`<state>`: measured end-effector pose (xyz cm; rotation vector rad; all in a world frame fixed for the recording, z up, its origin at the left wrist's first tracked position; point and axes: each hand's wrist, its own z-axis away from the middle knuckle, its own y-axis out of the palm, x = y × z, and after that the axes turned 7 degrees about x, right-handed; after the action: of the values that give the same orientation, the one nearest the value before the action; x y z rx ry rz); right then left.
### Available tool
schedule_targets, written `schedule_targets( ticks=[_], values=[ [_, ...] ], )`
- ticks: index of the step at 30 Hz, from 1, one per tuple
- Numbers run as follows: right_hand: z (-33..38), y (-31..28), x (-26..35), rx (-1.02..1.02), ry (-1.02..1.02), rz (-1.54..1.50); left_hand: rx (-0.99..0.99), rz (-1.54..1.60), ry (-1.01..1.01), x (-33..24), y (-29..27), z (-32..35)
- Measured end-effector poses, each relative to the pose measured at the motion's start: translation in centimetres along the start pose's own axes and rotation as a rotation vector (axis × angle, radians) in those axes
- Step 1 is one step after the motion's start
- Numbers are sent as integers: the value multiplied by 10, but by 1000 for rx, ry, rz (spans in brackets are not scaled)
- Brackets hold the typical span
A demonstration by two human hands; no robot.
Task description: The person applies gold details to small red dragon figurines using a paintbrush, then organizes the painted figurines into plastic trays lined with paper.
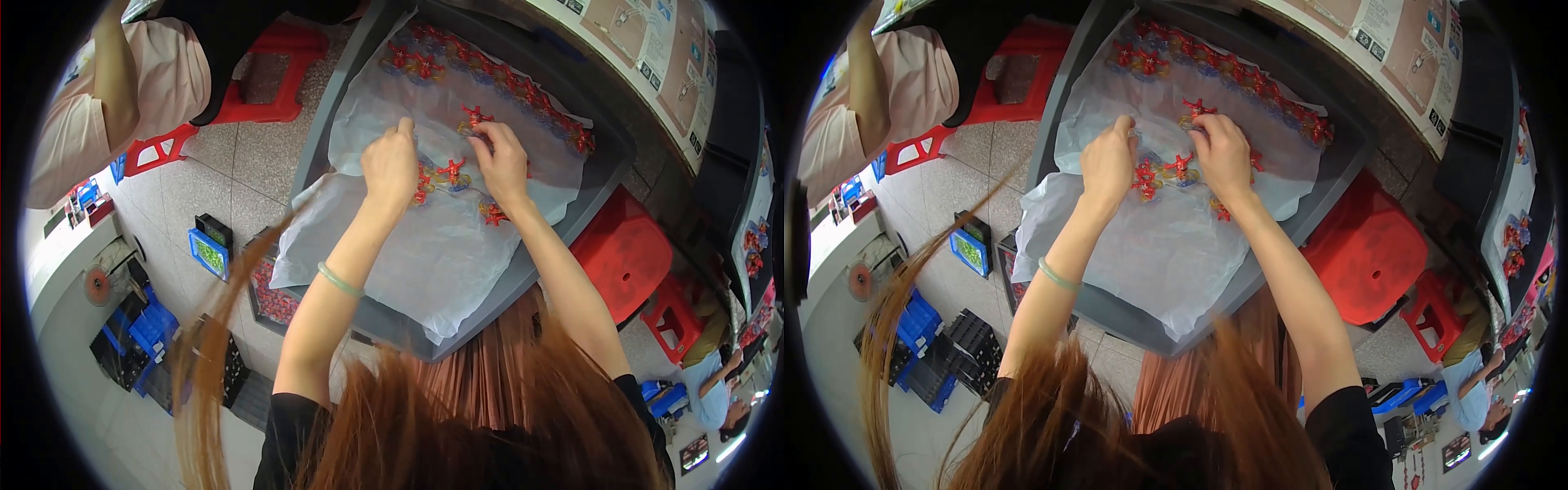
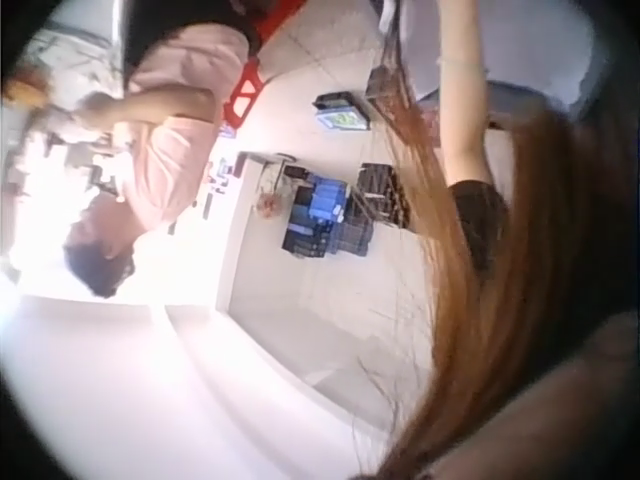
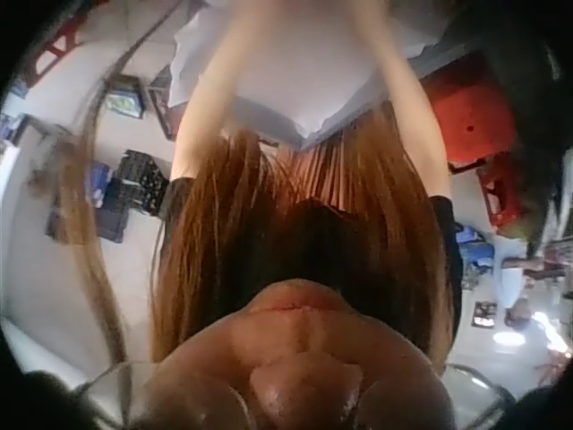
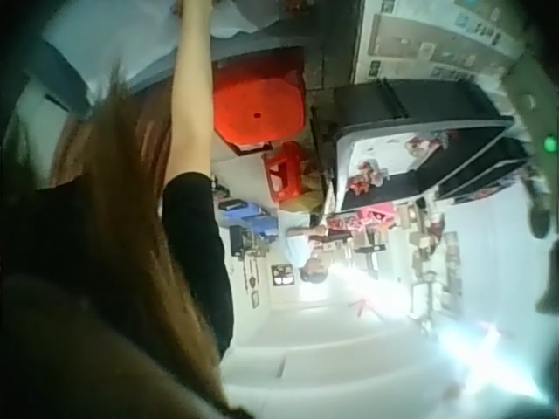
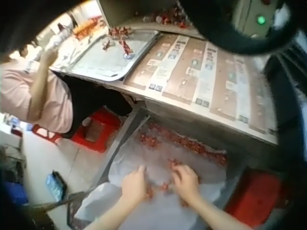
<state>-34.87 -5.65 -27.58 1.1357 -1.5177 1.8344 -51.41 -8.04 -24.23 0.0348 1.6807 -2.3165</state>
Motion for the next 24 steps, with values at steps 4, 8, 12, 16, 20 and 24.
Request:
schedule_targets(
  ticks=[4,8,12,16,20,24],
  values=[
    [2,-10,-1,-29,209,-126,-173,187,248,-5,2,-8],
    [-6,-14,-8,-58,119,-41,-382,162,721,-6,8,-42],
    [-20,-6,-18,-142,-130,207,-221,-6,738,7,14,-72],
    [-33,10,-21,-124,-169,261,-307,-65,757,11,19,-82],
    [-40,21,-23,-49,-89,340,-177,-93,708,8,17,-80],
    [-40,24,-23,-23,-33,303,-120,-57,676,6,12,-77]
  ],
)
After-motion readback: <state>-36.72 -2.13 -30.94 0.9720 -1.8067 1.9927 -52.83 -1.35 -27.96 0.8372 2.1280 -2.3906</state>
